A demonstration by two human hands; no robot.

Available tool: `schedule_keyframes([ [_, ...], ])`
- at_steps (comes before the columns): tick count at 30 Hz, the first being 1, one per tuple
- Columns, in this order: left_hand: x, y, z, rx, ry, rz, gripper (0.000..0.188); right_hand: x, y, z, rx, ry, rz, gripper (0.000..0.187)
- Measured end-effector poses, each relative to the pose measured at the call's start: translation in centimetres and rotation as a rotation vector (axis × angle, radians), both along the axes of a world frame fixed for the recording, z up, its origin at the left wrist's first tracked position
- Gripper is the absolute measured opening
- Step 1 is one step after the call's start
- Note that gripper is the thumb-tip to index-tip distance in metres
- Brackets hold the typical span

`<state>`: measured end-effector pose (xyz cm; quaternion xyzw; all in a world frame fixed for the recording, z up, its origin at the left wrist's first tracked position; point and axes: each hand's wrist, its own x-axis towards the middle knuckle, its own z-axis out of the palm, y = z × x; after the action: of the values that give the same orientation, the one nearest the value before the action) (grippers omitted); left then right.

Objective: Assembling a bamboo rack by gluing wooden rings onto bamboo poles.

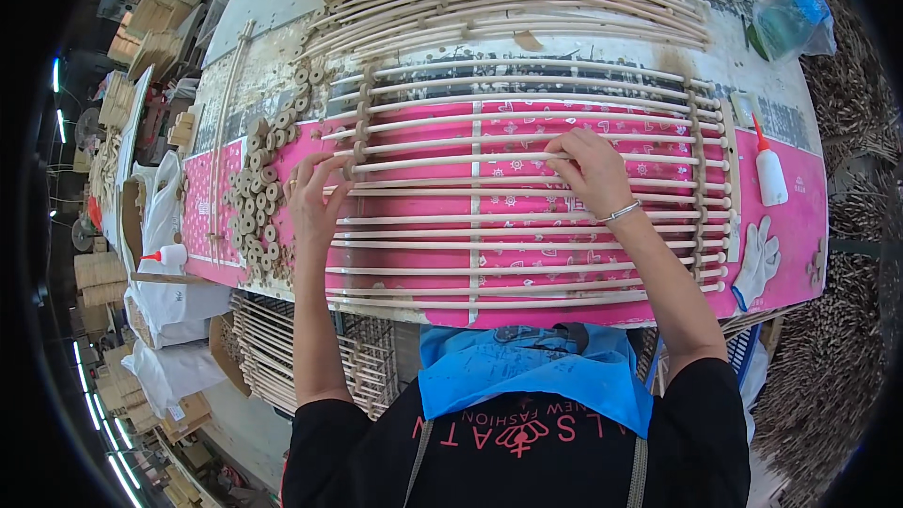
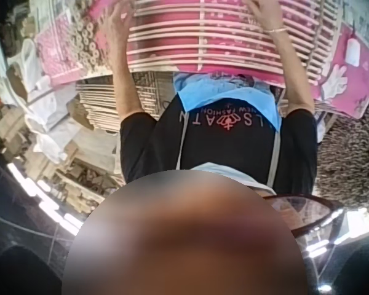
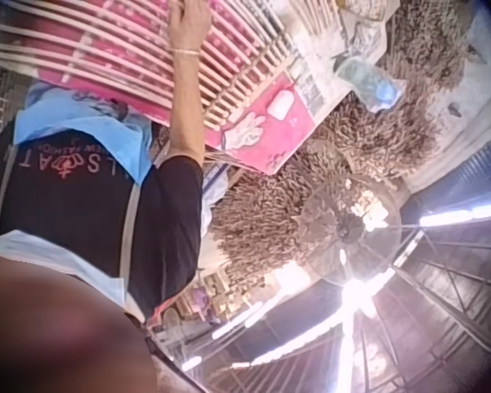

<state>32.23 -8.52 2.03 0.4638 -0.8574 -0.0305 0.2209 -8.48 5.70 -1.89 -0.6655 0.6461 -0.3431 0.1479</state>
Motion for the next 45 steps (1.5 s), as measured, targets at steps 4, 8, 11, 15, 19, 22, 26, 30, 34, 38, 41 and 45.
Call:
schedule_keyframes([
  [4,-0.3,-0.2,-1.0,0.034,0.03,-0.001,0.039,0.0,-0.2,0.5,-0.041,0.1,0.023,0.013],
  [8,-0.5,0.0,-1.5,0.044,0.007,0.014,0.041,-0.2,-0.4,0.0,-0.112,0.188,0.031,0.013],
  [11,-0.9,0.0,-1.5,0.039,-0.021,0.009,0.041,-0.3,-0.3,-0.6,-0.103,0.193,0.02,0.013],
  [15,-3.6,0.6,-1.1,-0.01,0.044,-0.09,0.044,-0.3,-0.3,-1.1,-0.102,0.163,0.018,0.012],
  [19,-8.9,1.0,-0.5,0.02,0.01,-0.37,0.045,-0.2,-0.2,-1.6,-0.104,0.129,0.008,0.012],
  [22,-11.7,0.8,-1.7,0.079,-0.027,-0.509,0.045,-0.1,-0.2,-2.1,-0.111,0.091,0.009,0.013],
  [26,-12.9,0.6,-2.5,0.087,-0.092,-0.521,0.043,1.4,-1.1,-1.8,-0.113,0.039,0.031,0.013],
  [30,-15.6,0.8,-3.8,0.127,-0.062,-0.554,0.038,-1.1,0.5,-0.6,-0.095,0.086,0.009,0.014],
  [34,-16.3,0.6,-3.9,0.109,-0.025,-0.59,0.037,-1.1,1.5,1.6,-0.088,0.116,-0.035,0.012],
  [38,-13.4,-0.1,-4.5,0.128,-0.026,-0.56,0.029,1.9,0.6,-0.4,-0.243,0.027,-0.014,0.014],
  [41,-14.6,0.7,-3.2,0.163,0.006,-0.558,0.026,2.3,2.1,1.0,-0.227,0.001,-0.026,0.012],
  [45,-15.5,0.8,-3.1,0.219,0.016,-0.549,0.024,2.6,4.3,1.9,-0.148,-0.076,-0.07,0.01],
])
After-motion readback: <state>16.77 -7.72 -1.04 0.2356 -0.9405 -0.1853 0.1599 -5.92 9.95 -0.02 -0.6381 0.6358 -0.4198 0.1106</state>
